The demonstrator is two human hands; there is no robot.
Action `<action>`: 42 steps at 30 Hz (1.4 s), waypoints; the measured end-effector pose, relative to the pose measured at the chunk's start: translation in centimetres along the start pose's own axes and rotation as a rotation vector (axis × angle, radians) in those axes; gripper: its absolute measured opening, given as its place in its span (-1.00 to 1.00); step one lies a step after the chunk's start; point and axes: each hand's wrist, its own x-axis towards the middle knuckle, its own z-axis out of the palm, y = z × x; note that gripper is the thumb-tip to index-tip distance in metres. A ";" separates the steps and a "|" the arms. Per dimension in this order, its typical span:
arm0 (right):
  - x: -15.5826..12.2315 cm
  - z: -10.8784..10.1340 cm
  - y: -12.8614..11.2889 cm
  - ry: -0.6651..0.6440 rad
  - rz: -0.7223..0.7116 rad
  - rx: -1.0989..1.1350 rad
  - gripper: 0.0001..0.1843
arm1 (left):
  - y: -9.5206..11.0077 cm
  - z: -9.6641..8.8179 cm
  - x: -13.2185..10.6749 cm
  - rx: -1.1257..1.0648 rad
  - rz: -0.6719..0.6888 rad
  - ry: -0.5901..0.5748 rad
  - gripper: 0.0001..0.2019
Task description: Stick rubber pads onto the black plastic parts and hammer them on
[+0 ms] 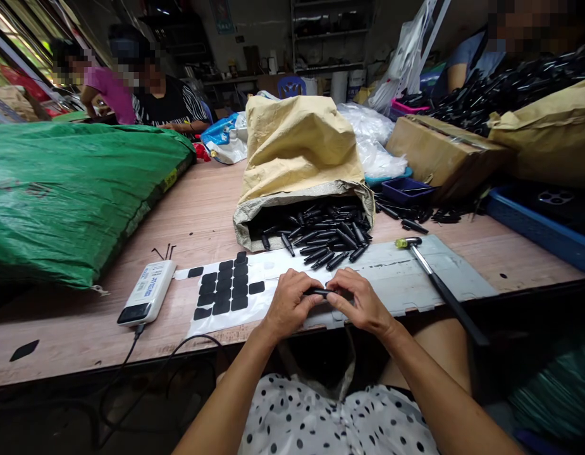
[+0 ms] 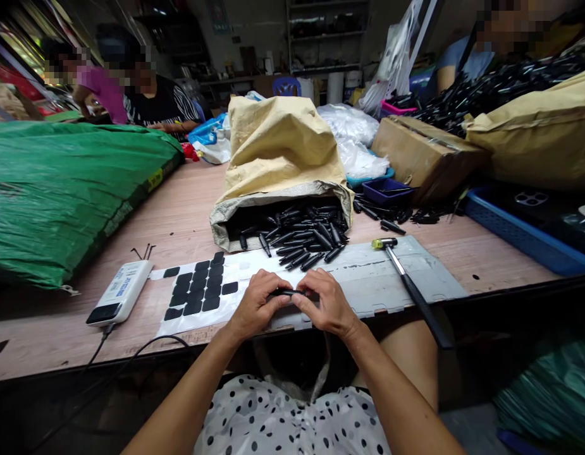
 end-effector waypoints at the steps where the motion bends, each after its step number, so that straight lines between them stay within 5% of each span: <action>1: -0.1 -0.2 0.0 0.049 0.022 0.077 -0.73 | 0.7 -0.1 -0.6 0.003 0.011 -0.006 -0.86; 4: -0.5 -0.5 0.4 0.239 0.114 0.260 -0.67 | 3.2 0.2 -3.2 -0.044 0.053 -0.138 -0.87; 7: -0.6 -0.5 0.8 0.284 0.166 0.313 -0.66 | 4.3 2.0 -6.2 -0.019 0.062 -0.354 -0.86; 12: -0.6 -0.3 1.1 0.243 0.162 0.297 -0.72 | 2.0 6.8 -9.3 0.189 -0.227 -0.507 -0.76; 15: -0.7 0.0 0.9 0.257 0.147 0.283 -0.74 | 1.9 7.3 -9.3 0.188 -0.266 -0.531 -0.72; 18: -0.7 -0.1 0.7 0.291 0.121 0.202 -0.77 | 3.1 4.9 -7.3 0.047 -0.147 -0.390 -0.86; 20: -0.9 -0.9 1.0 0.360 0.118 0.051 -0.82 | 3.3 2.1 -4.6 0.011 -0.144 -0.124 -0.86; 23: -1.6 -3.8 2.6 0.554 0.219 -0.267 -0.87 | 0.8 -2.2 0.5 0.181 -0.344 0.321 -0.80; 25: -2.4 -6.4 4.3 0.636 0.372 -0.504 -0.85 | -2.0 -4.4 3.7 0.327 -0.524 0.460 -0.77; 29: -3.8 -10.5 7.0 0.482 0.797 -0.839 -0.59 | -5.9 -6.0 7.4 0.475 -0.831 0.350 -0.71; 34: -4.1 -11.8 7.6 0.232 0.984 -0.810 -0.53 | -4.5 -5.7 5.5 0.528 -0.900 0.275 -0.80; 37: -4.1 -11.6 7.1 0.224 0.975 -0.803 -0.57 | -2.4 -4.7 2.5 0.477 -0.765 0.299 -0.83; 42: -4.0 -10.0 4.3 0.450 0.782 -0.594 -0.66 | -1.0 -1.3 0.0 0.133 -0.338 0.159 -0.83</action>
